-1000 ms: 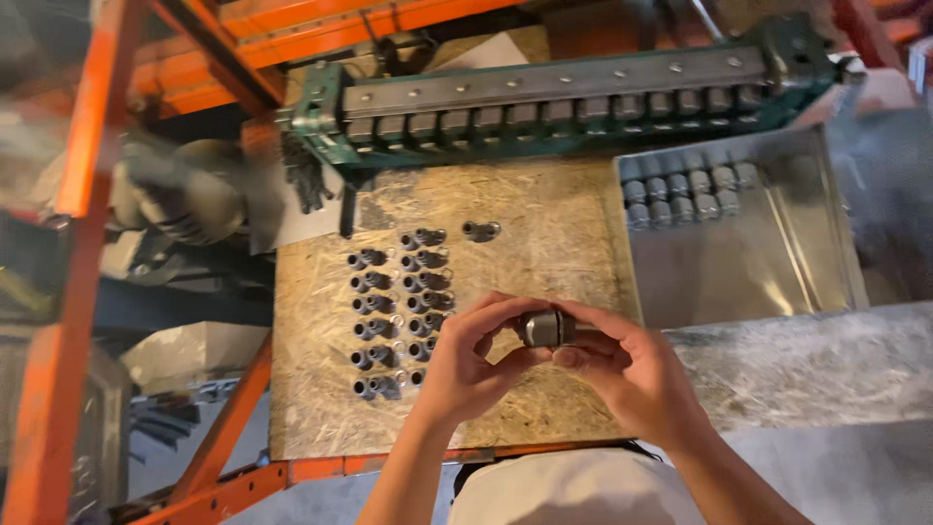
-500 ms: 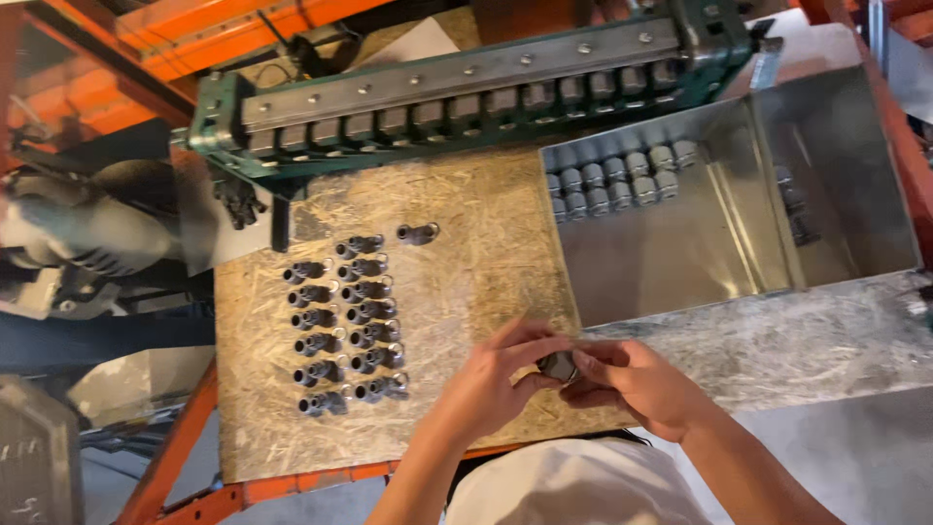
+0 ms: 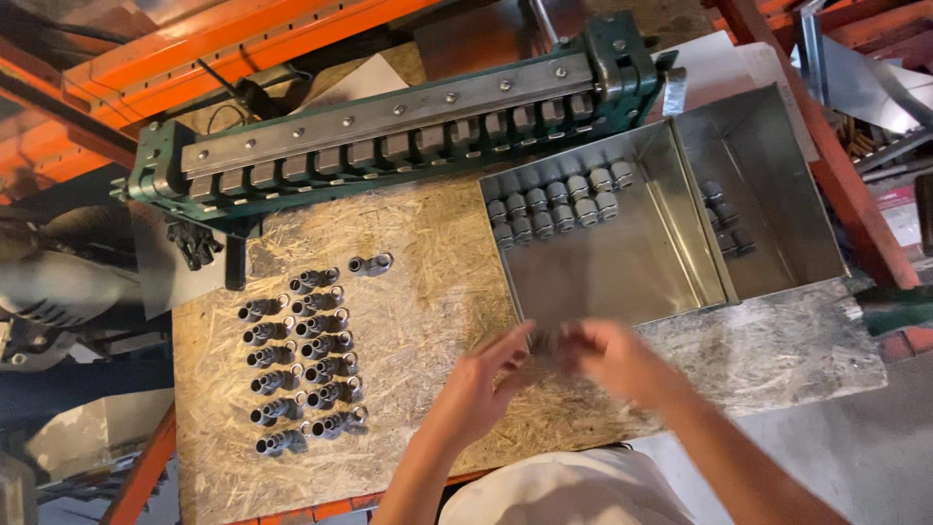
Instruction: The person repeatedly picks up small cylindrical metal parts from a wooden workbench, screws a smaller threaded piece onto each one by hand, and places the assembled units into a stainless steel tray. The process is repeated for multiple units throughout the clip.
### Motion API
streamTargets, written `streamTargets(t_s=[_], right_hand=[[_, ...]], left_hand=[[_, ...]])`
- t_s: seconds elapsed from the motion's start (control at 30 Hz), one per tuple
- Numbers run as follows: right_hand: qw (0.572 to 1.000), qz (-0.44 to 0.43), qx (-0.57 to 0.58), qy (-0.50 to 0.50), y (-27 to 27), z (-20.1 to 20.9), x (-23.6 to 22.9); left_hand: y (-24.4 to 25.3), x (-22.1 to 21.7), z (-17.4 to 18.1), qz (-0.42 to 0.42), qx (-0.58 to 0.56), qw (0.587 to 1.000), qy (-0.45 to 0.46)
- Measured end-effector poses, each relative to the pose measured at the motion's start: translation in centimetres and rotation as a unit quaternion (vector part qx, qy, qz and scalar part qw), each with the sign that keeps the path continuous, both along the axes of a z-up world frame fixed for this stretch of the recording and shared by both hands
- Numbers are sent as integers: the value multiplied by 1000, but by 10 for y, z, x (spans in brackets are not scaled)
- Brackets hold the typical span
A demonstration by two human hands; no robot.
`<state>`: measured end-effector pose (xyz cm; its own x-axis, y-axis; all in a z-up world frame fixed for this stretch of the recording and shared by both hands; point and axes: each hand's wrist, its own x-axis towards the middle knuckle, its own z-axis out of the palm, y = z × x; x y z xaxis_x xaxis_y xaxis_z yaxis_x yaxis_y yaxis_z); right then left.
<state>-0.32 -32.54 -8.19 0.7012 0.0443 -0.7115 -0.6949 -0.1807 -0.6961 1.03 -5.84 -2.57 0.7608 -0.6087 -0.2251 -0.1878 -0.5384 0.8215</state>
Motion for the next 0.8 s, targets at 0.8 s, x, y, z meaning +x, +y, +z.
streamTargets(t_s=[0.8], right_hand=[[865, -117, -463, -153, -174, -291, 216]], left_hand=[[72, -102, -135, 225, 59, 964, 132]])
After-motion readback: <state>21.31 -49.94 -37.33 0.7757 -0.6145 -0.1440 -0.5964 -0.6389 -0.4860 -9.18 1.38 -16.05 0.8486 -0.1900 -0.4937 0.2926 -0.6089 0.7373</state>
